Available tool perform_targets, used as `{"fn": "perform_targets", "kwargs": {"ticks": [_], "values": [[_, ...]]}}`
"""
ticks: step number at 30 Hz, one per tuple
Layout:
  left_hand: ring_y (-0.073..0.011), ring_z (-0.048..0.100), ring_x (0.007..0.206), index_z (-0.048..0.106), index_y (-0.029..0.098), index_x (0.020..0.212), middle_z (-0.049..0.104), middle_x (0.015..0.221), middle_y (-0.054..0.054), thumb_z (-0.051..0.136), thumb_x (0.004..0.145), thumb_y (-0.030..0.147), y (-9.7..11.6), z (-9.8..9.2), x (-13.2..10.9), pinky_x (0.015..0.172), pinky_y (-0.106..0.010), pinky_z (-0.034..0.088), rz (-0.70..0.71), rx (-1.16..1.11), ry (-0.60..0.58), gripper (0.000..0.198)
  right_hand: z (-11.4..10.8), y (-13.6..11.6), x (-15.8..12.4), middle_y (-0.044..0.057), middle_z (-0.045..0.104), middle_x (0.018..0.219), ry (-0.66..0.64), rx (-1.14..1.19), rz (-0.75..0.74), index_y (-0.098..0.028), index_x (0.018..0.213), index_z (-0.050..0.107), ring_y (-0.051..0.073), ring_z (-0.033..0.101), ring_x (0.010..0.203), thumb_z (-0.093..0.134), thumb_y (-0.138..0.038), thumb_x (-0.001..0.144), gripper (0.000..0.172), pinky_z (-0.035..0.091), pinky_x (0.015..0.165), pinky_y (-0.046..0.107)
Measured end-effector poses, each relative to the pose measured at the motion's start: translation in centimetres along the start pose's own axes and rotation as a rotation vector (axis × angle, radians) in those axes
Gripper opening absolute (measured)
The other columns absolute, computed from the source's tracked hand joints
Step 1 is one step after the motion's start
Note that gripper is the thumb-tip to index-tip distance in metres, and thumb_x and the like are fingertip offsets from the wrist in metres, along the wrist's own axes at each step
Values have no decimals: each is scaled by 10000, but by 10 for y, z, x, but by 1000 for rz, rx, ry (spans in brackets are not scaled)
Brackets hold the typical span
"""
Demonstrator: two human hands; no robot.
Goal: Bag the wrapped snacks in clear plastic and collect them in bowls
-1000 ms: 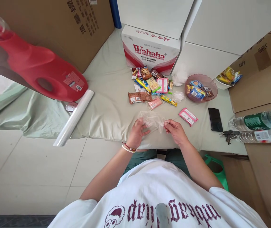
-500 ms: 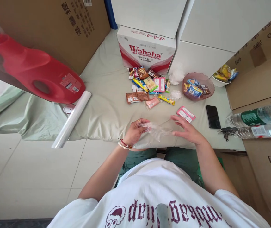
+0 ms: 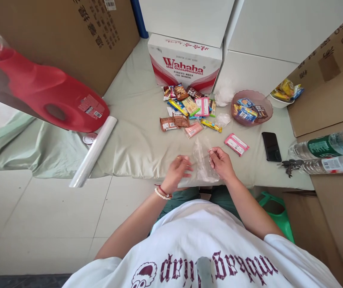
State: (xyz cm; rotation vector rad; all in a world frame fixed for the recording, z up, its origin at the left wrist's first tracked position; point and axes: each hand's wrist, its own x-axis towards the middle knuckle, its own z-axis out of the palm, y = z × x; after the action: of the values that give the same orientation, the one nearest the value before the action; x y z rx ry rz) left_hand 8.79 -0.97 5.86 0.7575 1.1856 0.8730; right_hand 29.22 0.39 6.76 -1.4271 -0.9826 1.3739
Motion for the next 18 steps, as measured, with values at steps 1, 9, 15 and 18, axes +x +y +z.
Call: {"fn": "perform_targets", "kwargs": {"ticks": [1, 9, 15, 18], "values": [[-182, 689, 849, 654, 206, 1002, 694, 987, -53, 753, 816, 663, -3, 12, -3, 626, -249, 542, -53, -37, -71, 504, 6, -2, -3, -88, 462, 596, -8, 40, -8, -251, 940, 590, 79, 388, 428, 738, -666, 804, 461, 275, 390, 225], [-143, 706, 834, 581, 200, 867, 735, 948, -26, 932, 684, 462, -10, 25, 11, 756, -279, 570, -154, -394, -67, 475, -14, -10, -7, -75, 514, 665, 122, 91, -39, -250, 973, 596, 62, 361, 431, 770, -669, 779, 494, 249, 392, 226], [-99, 667, 660, 590, 210, 880, 612, 732, 48, 903, 706, 508, -9, -18, 18, 596, -206, 540, -96, -306, 69, 466, -63, 0, -2, -59, 503, 633, 301, -51, -77, -254, 941, 601, 96, 388, 448, 723, -675, 822, 454, 272, 407, 256], [-73, 556, 499, 648, 189, 882, 529, 604, 75, 931, 655, 503, -9, -38, 20, 442, -171, 391, -102, -202, 55, 481, -72, 5, -1, -57, 494, 601, 268, -100, -53, -255, 929, 618, 108, 387, 433, 704, -712, 824, 477, 264, 406, 270]]}}
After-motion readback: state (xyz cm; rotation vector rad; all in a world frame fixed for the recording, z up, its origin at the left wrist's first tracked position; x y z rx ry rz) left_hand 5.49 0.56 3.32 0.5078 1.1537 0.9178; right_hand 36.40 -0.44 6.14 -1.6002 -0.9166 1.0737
